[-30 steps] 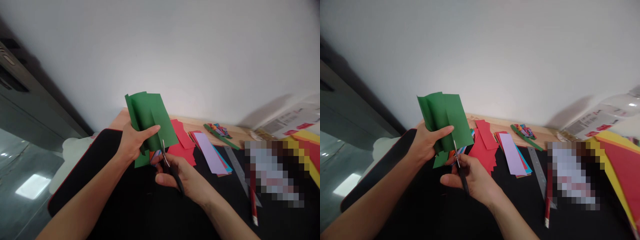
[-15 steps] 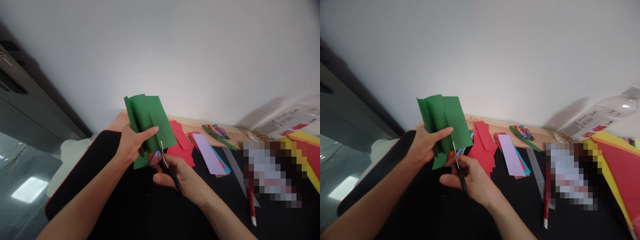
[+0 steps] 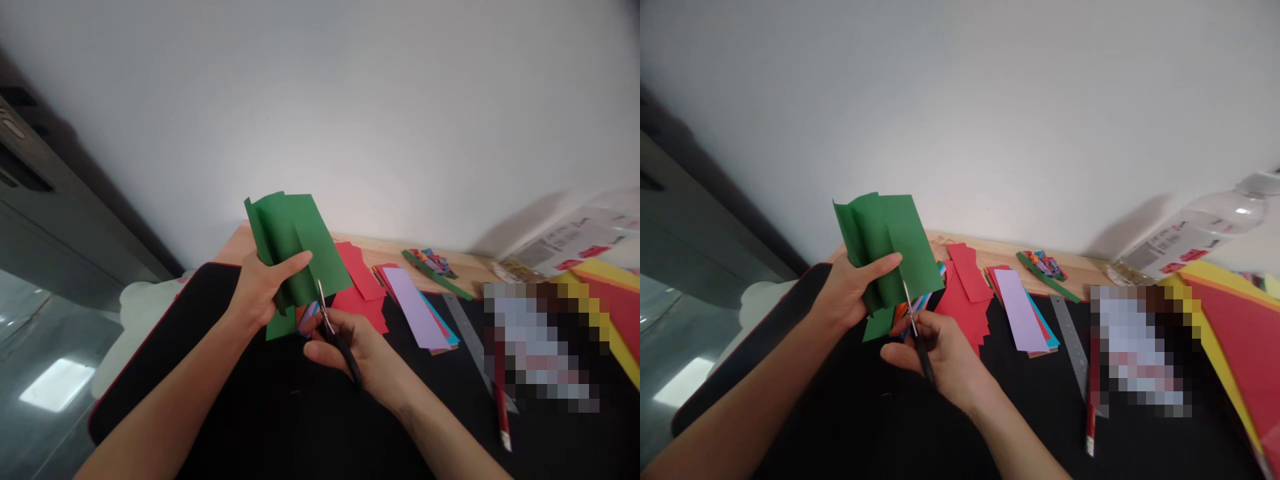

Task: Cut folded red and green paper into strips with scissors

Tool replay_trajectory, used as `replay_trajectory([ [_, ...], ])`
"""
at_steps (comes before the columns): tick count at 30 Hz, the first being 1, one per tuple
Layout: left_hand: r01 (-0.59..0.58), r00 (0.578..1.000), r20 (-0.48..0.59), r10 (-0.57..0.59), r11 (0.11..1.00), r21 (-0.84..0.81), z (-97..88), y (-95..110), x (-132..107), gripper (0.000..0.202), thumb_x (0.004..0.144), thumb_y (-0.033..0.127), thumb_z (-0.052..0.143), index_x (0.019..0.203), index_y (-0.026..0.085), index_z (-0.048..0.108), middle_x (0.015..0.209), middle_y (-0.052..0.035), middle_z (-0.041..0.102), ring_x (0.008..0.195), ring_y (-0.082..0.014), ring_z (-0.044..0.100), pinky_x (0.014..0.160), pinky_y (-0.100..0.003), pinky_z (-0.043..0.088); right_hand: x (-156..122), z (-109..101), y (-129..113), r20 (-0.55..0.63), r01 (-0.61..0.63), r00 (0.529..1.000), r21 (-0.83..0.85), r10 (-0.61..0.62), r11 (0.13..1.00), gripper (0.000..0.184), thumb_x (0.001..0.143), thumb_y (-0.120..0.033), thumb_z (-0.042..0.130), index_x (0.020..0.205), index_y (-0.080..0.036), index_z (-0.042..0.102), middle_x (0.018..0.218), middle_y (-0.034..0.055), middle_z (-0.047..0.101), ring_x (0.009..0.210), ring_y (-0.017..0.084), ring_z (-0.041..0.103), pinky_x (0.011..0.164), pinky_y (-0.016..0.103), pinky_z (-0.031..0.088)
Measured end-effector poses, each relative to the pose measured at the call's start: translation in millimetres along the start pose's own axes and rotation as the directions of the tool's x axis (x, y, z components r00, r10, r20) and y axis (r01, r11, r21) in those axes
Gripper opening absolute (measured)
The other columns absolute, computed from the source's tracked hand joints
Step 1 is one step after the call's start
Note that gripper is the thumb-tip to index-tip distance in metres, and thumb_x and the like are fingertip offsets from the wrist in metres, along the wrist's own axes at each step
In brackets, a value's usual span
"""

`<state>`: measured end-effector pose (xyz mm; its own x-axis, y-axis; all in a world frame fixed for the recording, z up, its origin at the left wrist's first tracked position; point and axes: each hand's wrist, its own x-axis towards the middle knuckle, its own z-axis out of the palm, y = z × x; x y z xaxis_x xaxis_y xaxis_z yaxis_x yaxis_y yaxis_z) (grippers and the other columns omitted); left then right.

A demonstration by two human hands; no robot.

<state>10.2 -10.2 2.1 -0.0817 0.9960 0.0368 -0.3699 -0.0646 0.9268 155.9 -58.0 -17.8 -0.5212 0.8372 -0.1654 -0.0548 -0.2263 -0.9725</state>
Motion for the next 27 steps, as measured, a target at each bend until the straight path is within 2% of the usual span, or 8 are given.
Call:
replay_trajectory([
  [6, 0.046, 0.999, 0.015, -0.046, 0.999, -0.029, -1.5, 0.3, 1.0, 0.033, 0.058, 0.02, 0.079, 0.09, 0.015, 0.069, 0.092, -0.009, 0.07, 0.079, -0.0221, 0.066, 0.073, -0.036, 0.055, -0.3, -0.7, 1.5, 0.006, 0.022, 1.0, -0.033, -0.022, 0.999, 0.042, 0.065, -0.052, 0.073, 0.078, -0.016, 0.054, 0.076, -0.0011, 0.044, 0.063, 0.01, 0.034, 0.055, 0.025, 0.023],
  [11, 0.041, 0.999, 0.014, -0.04, 0.999, -0.02, -2.5, -0.2, 1.8, 0.033, 0.059, 0.019, 0.078, 0.09, 0.015, 0.069, 0.091, -0.0085, 0.07, 0.08, -0.0219, 0.066, 0.075, -0.036, 0.055, -0.1, -1.6, 4.2, -0.002, 0.033, 0.999, -0.055, -0.033, 0.998, 0.039, 0.068, -0.05, 0.071, 0.078, -0.016, 0.054, 0.074, -0.0016, 0.044, 0.062, 0.009, 0.034, 0.054, 0.024, 0.025],
  [21, 0.061, 0.998, 0.013, -0.061, 0.998, -0.023, -2.2, 0.3, 3.0, 0.031, 0.059, 0.017, 0.078, 0.089, 0.015, 0.069, 0.09, -0.0075, 0.071, 0.078, -0.0212, 0.066, 0.075, -0.036, 0.056, 0.5, -0.7, 4.9, -0.004, 0.017, 1.0, 0.006, -0.017, 1.0, 0.042, 0.061, -0.046, 0.078, 0.077, -0.015, 0.055, 0.07, -0.0027, 0.046, 0.06, 0.009, 0.035, 0.053, 0.023, 0.025],
  [27, 0.102, 0.995, -0.013, -0.102, 0.995, -0.01, -1.3, 1.2, 2.7, 0.039, 0.058, 0.019, 0.079, 0.094, 0.015, 0.068, 0.09, -0.009, 0.071, 0.076, -0.0225, 0.066, 0.072, -0.038, 0.056, -0.7, -0.5, 4.6, -0.001, 0.003, 1.0, 0.011, -0.003, 1.0, 0.042, 0.062, -0.048, 0.077, 0.078, -0.015, 0.055, 0.064, -0.004, 0.046, 0.057, 0.008, 0.035, 0.052, 0.022, 0.026],
])
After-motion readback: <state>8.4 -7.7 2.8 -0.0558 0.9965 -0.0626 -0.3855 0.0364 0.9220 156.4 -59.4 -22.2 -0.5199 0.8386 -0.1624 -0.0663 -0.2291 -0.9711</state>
